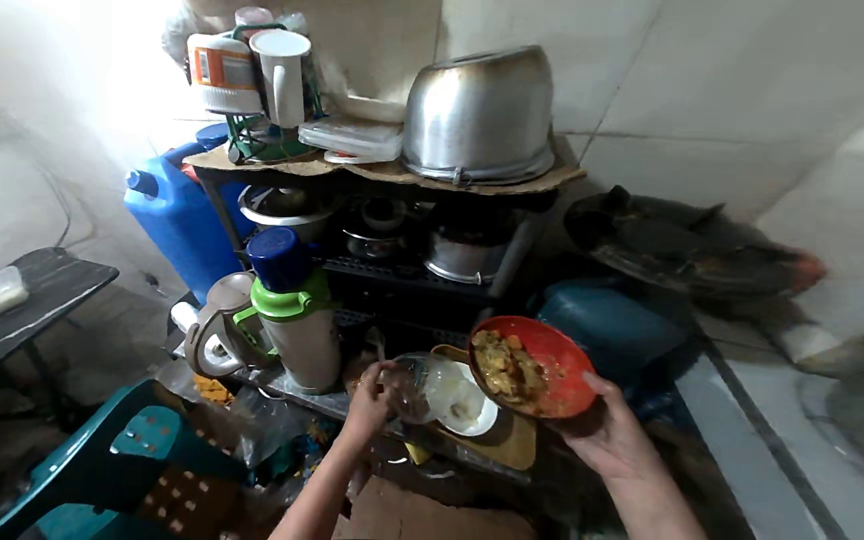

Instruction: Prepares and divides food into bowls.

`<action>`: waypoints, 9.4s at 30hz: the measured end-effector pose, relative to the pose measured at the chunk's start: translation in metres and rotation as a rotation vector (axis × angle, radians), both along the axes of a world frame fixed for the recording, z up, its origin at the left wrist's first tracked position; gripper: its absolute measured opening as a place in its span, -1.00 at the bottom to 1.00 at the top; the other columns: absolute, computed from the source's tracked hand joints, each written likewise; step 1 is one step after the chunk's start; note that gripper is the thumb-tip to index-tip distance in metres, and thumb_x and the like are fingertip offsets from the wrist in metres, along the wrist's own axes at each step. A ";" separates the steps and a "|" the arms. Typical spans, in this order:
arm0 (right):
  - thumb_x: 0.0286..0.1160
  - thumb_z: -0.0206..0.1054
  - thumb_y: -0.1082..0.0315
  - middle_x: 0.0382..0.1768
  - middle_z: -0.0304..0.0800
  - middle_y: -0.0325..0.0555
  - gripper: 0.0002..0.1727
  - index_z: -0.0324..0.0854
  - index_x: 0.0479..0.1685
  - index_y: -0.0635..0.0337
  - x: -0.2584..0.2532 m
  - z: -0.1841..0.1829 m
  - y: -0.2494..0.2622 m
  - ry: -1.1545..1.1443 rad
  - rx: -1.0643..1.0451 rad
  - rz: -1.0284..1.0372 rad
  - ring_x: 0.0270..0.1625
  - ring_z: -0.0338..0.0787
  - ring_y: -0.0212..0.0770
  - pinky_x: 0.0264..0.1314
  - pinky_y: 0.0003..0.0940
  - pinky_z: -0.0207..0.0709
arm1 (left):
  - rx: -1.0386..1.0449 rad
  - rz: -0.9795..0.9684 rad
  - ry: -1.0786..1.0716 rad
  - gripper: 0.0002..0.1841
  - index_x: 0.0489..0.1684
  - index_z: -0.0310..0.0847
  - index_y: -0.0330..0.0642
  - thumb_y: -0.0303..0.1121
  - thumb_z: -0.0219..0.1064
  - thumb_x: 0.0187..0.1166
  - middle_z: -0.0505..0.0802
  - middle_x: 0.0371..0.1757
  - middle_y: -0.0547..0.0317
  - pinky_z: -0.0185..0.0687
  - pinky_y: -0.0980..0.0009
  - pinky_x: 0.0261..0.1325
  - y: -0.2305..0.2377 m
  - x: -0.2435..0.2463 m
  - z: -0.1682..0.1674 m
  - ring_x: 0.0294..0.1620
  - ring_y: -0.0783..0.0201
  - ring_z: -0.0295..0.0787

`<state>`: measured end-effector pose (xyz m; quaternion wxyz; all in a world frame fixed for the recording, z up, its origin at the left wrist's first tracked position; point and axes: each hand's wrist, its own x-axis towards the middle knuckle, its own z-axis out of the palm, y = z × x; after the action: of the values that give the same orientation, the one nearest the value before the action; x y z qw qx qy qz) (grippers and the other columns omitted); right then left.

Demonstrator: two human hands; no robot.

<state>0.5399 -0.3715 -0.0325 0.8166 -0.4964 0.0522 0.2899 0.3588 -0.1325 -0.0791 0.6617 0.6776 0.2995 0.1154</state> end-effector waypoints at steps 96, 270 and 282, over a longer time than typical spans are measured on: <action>0.88 -0.04 0.08 -0.41 0.71 -0.16 -0.52 0.60 -0.24 0.27 -0.006 0.005 0.051 -0.185 -0.312 0.312 -0.38 0.75 -0.30 -0.22 -0.37 0.71 | -0.718 0.208 -0.315 -0.66 0.28 0.50 -0.29 -0.24 0.15 0.73 0.78 0.09 -0.04 0.69 0.19 0.18 -0.024 0.007 0.027 0.09 0.15 0.74; 0.15 0.45 0.04 -0.01 0.80 -0.10 -0.25 0.40 0.38 0.23 0.006 -0.017 0.037 -0.190 0.069 0.142 0.00 0.85 -0.31 0.01 -0.39 0.79 | -0.146 -0.613 0.065 -0.20 0.76 0.12 -0.17 -0.60 0.24 0.35 0.68 0.28 0.06 0.70 0.43 -0.09 0.005 0.038 0.071 -0.16 0.42 0.70; -0.40 0.78 -0.14 -0.05 0.83 -0.15 0.12 0.42 0.39 0.21 0.022 -0.010 0.031 -0.340 -0.050 0.248 -0.04 0.88 -0.29 -0.01 -0.33 0.83 | -0.474 -0.465 -0.079 -0.50 0.42 0.41 -0.21 -0.66 0.06 0.44 0.78 -0.08 0.27 0.65 0.58 -0.29 0.012 0.050 0.064 -0.38 0.53 0.66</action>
<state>0.5622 -0.3401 -0.0422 0.7591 -0.5610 -0.1404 0.2988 0.4090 -0.1200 -0.0150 0.8206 0.5501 0.1296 -0.0855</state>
